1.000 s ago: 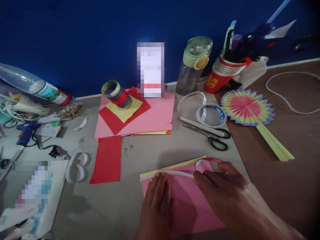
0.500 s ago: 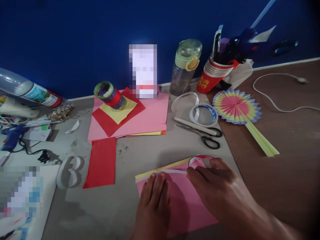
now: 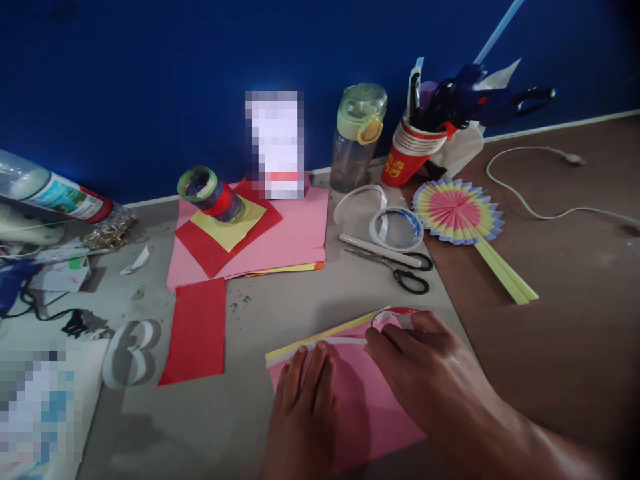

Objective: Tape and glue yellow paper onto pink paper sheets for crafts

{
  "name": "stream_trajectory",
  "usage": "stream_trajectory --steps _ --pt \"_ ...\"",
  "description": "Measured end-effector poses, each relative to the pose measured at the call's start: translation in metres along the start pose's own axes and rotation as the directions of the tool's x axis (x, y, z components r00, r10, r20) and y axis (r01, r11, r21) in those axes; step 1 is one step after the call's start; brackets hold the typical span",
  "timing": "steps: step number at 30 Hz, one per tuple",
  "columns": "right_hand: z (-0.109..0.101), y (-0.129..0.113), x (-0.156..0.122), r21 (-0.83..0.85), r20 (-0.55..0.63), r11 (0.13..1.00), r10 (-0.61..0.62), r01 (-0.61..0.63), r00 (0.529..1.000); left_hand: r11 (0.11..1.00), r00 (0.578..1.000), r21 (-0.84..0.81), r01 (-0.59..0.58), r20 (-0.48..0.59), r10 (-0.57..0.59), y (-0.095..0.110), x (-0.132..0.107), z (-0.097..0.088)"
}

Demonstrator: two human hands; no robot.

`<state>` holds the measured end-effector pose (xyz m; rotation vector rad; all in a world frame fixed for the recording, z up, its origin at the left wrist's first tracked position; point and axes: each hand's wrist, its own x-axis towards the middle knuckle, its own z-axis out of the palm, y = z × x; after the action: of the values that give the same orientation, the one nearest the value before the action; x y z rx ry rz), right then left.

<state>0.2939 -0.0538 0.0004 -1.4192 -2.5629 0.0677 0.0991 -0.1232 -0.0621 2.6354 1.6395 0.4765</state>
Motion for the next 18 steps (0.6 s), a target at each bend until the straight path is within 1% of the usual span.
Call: stream_trajectory --steps 5,8,10,13,18 --pt "-0.003 0.000 0.004 -0.099 0.108 0.995 0.025 -0.014 0.994 0.999 1.000 0.032 -0.009 -0.012 0.010 0.000 0.004 -0.002" --pt "-0.005 0.001 0.005 -0.147 0.178 0.989 0.007 0.020 0.984 0.999 1.000 0.037 -0.023 -0.008 0.023 -0.001 0.005 -0.003" --pt "-0.007 0.003 0.006 -0.179 0.205 0.983 -0.011 0.048 0.979 0.999 0.999 0.029 -0.029 -0.012 0.029 -0.002 0.006 -0.003" --pt "-0.011 0.005 0.007 -0.226 0.236 0.973 0.004 0.051 0.972 0.999 0.999 0.017 -0.032 -0.008 0.032 -0.003 0.005 -0.003" --pt "-0.020 0.015 0.006 -0.210 0.281 0.977 0.019 0.042 0.960 1.000 1.000 0.021 -0.019 0.016 0.019 -0.004 0.002 -0.001"
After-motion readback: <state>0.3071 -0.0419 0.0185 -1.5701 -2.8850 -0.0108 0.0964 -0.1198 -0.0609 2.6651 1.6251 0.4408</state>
